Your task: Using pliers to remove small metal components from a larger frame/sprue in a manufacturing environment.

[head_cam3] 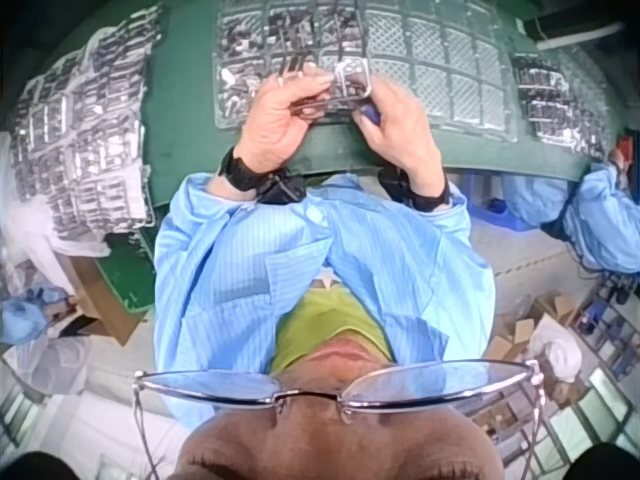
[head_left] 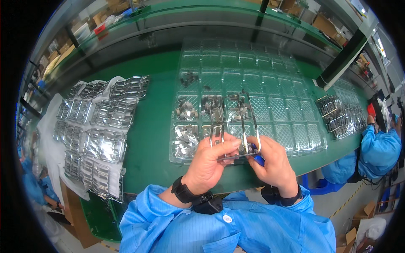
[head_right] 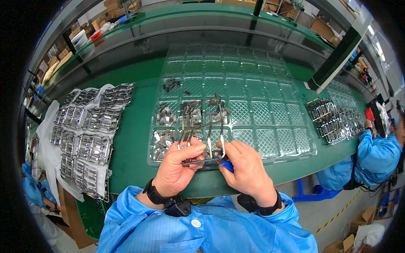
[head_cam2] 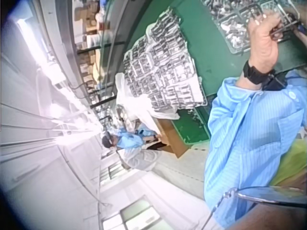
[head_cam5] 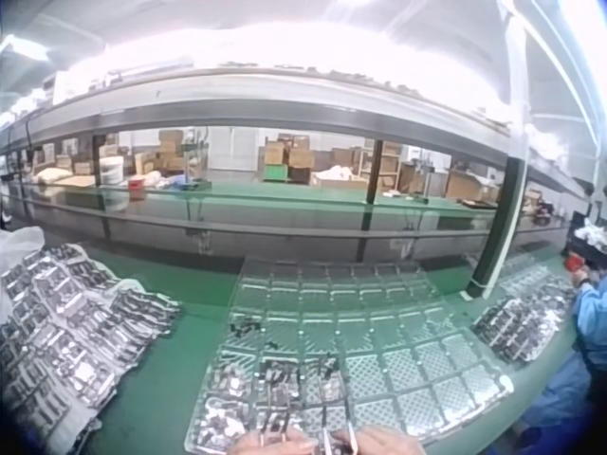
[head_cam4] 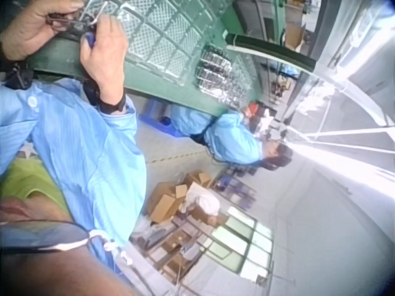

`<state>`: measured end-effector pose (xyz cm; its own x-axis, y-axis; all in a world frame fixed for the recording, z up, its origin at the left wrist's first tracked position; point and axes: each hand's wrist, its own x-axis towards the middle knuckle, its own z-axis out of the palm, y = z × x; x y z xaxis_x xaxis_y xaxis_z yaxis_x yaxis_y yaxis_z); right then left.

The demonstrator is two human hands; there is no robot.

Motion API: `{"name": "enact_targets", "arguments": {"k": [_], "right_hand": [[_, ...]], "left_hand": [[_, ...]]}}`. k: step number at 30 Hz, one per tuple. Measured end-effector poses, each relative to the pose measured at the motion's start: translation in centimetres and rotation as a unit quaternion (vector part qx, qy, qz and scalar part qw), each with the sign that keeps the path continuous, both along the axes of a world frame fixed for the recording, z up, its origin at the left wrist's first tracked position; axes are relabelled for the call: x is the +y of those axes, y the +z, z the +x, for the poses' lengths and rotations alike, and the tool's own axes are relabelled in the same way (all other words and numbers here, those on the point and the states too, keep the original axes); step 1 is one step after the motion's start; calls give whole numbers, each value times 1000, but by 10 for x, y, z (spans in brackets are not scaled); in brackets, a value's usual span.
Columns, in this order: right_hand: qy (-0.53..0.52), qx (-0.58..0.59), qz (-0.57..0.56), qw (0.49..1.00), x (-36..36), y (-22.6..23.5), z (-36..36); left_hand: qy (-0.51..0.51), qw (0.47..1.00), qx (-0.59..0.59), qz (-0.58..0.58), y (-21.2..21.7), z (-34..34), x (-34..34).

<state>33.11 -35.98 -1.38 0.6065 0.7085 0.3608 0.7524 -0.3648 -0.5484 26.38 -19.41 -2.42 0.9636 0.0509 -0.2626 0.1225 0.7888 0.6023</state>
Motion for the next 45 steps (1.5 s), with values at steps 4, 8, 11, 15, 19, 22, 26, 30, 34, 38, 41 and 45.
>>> {"name": "enact_targets", "arguments": {"k": [4,8,11,15,19,22,26,30,34,38,41,45], "right_hand": [[-3,0,-2,1000,-1,-2,0],[-7,2,3,1000,-1,-1,-2],[-10,23,-32,999,-5,0,-3],[-14,26,-97,995,-8,2,-2],[-77,63,-4,995,-28,-5,18],[-99,311,159,932,-14,17,18],[-68,347,204,913,8,22,15],[-57,372,262,889,17,19,13],[-51,314,283,905,15,16,11],[-76,312,297,899,2,27,5],[-49,338,299,891,-13,27,1],[-13,366,310,878,-18,27,-10]], "left_hand": [[-2,1000,-8,-6,0,0,0],[5,1000,2,-10,3,-1,-1],[8,1000,9,18,6,-2,-2],[6,1000,-17,12,0,-1,1],[9,999,-20,24,-1,1,4],[-33,999,-10,27,-2,1,0],[-108,994,-21,-2,-13,2,-1],[-114,990,-24,-73,-14,6,-1],[-111,987,-21,-113,-11,6,2],[5,998,-42,-40,-11,8,13],[49,994,-33,88,-6,11,25],[46,988,-63,134,-5,11,25]]}}
